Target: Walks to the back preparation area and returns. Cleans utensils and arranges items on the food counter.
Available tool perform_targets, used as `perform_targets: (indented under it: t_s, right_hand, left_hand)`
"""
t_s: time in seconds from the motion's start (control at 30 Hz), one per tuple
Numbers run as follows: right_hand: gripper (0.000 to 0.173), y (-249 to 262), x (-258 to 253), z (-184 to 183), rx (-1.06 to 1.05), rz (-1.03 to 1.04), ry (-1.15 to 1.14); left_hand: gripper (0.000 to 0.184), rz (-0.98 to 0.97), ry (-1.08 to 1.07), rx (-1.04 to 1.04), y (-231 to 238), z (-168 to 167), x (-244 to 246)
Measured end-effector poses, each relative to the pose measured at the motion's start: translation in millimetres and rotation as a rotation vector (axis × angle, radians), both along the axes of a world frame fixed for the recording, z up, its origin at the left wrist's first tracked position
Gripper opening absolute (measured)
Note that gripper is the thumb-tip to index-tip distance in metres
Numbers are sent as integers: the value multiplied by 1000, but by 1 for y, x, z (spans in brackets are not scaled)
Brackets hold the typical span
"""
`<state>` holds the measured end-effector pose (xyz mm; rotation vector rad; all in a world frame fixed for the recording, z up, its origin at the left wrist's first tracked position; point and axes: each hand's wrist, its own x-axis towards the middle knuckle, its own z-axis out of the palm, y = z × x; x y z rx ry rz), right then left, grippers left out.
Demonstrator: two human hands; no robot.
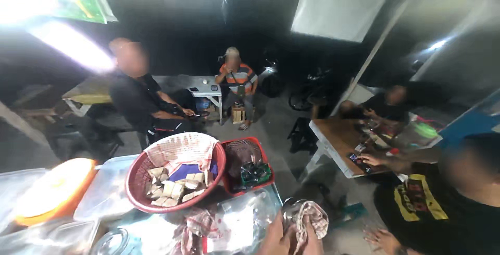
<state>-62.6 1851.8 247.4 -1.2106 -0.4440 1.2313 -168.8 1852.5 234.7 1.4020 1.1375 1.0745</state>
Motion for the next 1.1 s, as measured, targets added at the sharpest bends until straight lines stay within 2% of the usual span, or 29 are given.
perform_targets:
  t_s: [0.1, 0.2, 0.3, 0.37, 0.5, 0.67, 0.8, 0.87, 0.97, 1.03, 1.1]
  right_hand:
    - [23, -2, 3, -3, 22, -62, -48]
    - [24, 6, 15, -4, 97, -153, -172]
    - [25, -3, 26, -13, 117, 41, -451]
    - [30, -17, 29, -20, 59, 252, -611]
    - [31, -27, 30, -21, -49, 439, -624]
    - [36, -22, 43, -17, -142, 583, -695]
    - [44, -26, 58, -29, -68, 669, -766]
    - [42, -29, 63, -37, -35, 646, -775]
    - [36, -28, 70, -51, -1, 548, -792]
    - [36, -32, 80, -58, -79, 510, -740]
    - [34, -37, 89, -64, -182, 396, -695]
  left_hand:
    - [53, 89, -208, -118, -2, -23, 3]
    - [35, 251, -148, -154, 8, -48, -7]
    - [27, 301, -89, -60, 6, -43, -25]
    - [21, 233, -98, 49, 2, -29, -30]
    - [13, 160, -51, 123, -2, -25, -25]
    - [14, 88, 182, 119, 4, -31, -27]
    - [13, 172, 17, -76, 28, -24, -37]
    - [12, 214, -11, -39, 49, -22, -47]
    - [19, 263, 158, 93, 84, 5, -58]
    - [27, 387, 300, 178, 109, 32, -70]
    - [34, 516, 387, 274, 139, 42, -89]
